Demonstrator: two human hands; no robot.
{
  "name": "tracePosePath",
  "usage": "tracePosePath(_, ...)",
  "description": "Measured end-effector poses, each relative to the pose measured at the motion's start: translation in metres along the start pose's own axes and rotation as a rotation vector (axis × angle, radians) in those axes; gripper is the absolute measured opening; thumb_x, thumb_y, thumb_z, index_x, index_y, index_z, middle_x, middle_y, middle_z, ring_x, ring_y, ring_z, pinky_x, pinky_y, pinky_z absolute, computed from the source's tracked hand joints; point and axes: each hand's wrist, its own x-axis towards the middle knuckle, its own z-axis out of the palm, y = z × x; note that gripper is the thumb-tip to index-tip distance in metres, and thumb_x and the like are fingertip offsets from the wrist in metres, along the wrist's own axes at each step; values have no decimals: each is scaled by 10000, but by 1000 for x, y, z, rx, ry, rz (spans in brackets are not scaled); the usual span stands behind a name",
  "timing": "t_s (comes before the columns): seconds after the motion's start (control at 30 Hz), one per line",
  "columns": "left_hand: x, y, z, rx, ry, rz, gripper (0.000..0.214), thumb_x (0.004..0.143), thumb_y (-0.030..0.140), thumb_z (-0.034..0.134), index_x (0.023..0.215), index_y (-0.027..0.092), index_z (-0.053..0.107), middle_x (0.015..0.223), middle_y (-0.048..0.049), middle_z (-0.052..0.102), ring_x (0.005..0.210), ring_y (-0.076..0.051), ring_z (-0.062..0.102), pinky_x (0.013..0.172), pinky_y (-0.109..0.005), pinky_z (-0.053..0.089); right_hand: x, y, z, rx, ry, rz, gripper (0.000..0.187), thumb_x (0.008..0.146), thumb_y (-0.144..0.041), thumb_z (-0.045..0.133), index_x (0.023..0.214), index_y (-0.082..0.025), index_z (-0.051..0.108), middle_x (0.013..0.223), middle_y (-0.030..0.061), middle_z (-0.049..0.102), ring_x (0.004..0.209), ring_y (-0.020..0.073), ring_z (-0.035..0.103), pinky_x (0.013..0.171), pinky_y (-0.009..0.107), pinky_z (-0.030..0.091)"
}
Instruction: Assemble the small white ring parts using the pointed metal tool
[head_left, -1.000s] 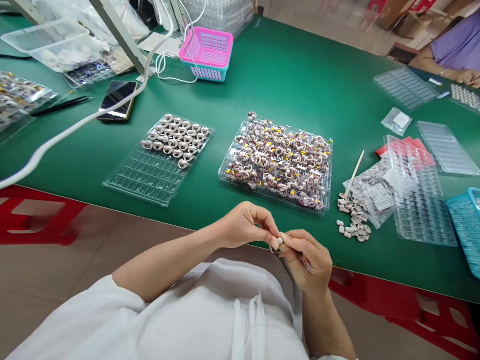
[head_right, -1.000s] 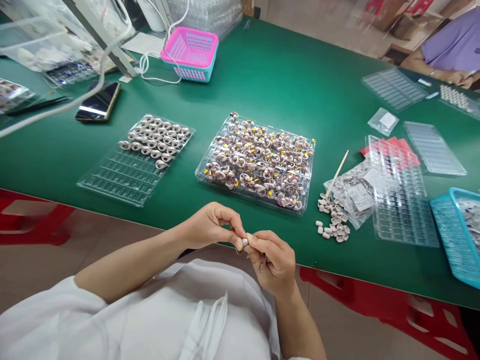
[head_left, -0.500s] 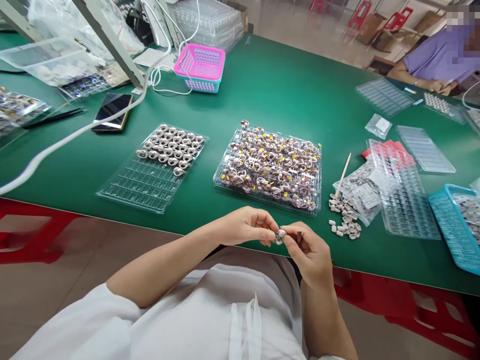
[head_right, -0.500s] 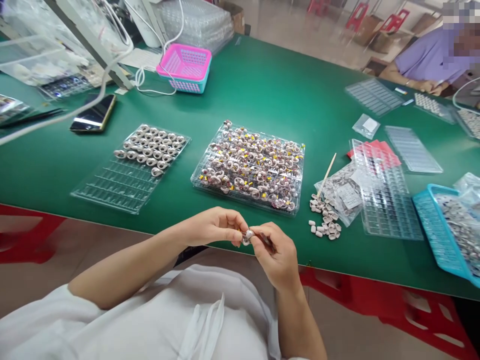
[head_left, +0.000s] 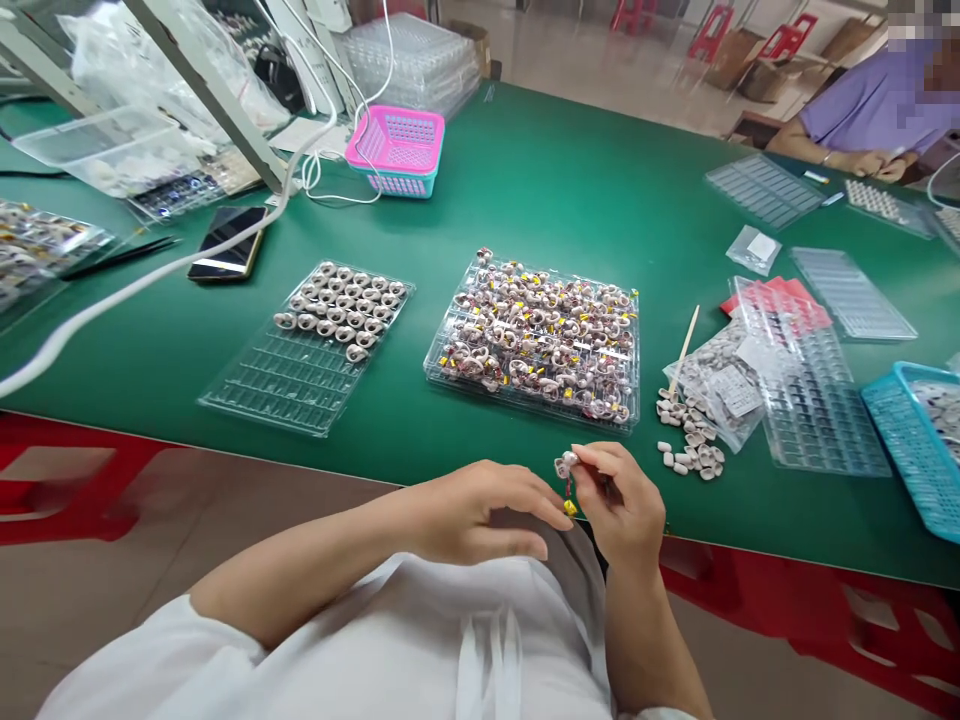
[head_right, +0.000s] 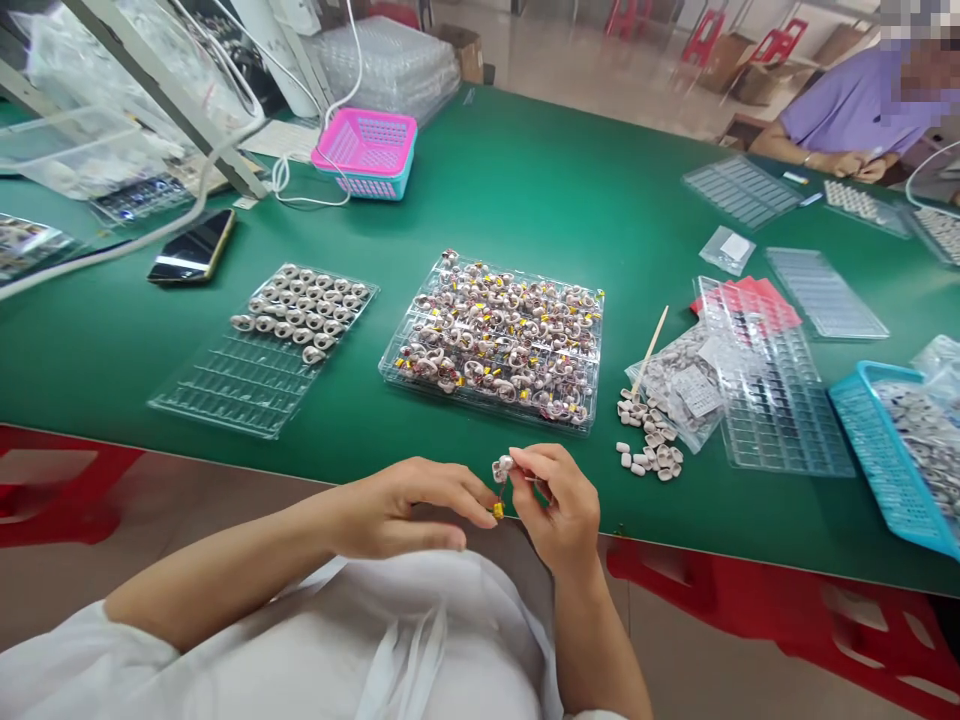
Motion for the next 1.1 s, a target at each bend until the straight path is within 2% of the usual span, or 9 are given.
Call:
tracePosePath(0.1,2,-7,-6,-233,162,-134,197,903,295,672,1023,158,746,1124,-137,758,1064,-222,702,947,-321,528,3,0,-9,39,-19,-117,363,858,-54,658,1134,-284,700,980,36,698,746,129,665,534,214,508)
tracePosePath(0.17,7,-9,-10,-386,278,-245,211,880,320,702,993,144,726,1044,-119,765,980,-203,712,879,-310,548,6,-1,-12,48,-58,-216,415,853,-32,654,1175,-290,690,986,40,706,768,134,667,572,224,528)
tracePosePath(0.2,10,-9,-11,-457,290,-281,234,855,323,732,999,139,715,1001,-106,766,936,-190,711,848,-301,552,9,-2,-13,50,-84,-259,429,859,-32,645,1198,-293,682,986,43,709,779,138,668,605,238,542)
tracePosePath(0.3,20,-6,-15,-600,155,-340,306,789,312,800,1019,132,708,897,-74,763,809,-157,697,784,-287,551,21,-6,-14,52,-203,-357,420,909,-87,594,1268,-300,646,970,53,714,777,153,663,665,285,561)
tracePosePath(0.43,30,-2,-21,-679,-13,-386,248,754,294,828,906,130,721,794,-45,740,716,-131,675,738,-263,538,38,-14,-18,31,-330,-463,401,960,-134,520,1314,-302,606,968,61,725,768,164,648,686,316,560)
tracePosePath(0.67,42,-13,-22,-731,-64,-433,227,696,285,859,735,123,705,713,-37,724,678,-150,691,718,-275,559,44,-14,-21,22,-427,-413,360,963,-118,527,1247,-313,634,1020,46,717,862,151,664,757,292,570)
tracePosePath(0.8,42,-21,-16,-739,125,-436,220,689,268,860,779,115,731,707,-34,720,663,-132,674,711,-264,555,34,-10,-19,-9,-292,-339,362,951,-85,512,1230,-280,634,1032,66,680,887,154,668,729,282,580)
tracePosePath(0.93,40,-23,-10,-761,368,-426,274,691,266,863,888,112,752,748,-39,727,642,-121,669,677,-251,546,19,-9,-11,-118,-58,-194,244,898,-164,643,1126,-251,626,960,49,652,702,125,626,565,237,552)
tracePosePath(1.1,42,-20,-2,-745,470,-350,258,707,274,858,889,129,748,790,-29,734,716,-140,696,742,-271,561,7,-10,11,-281,97,-187,196,860,-157,674,1027,-227,597,889,55,666,758,167,651,600,273,569)
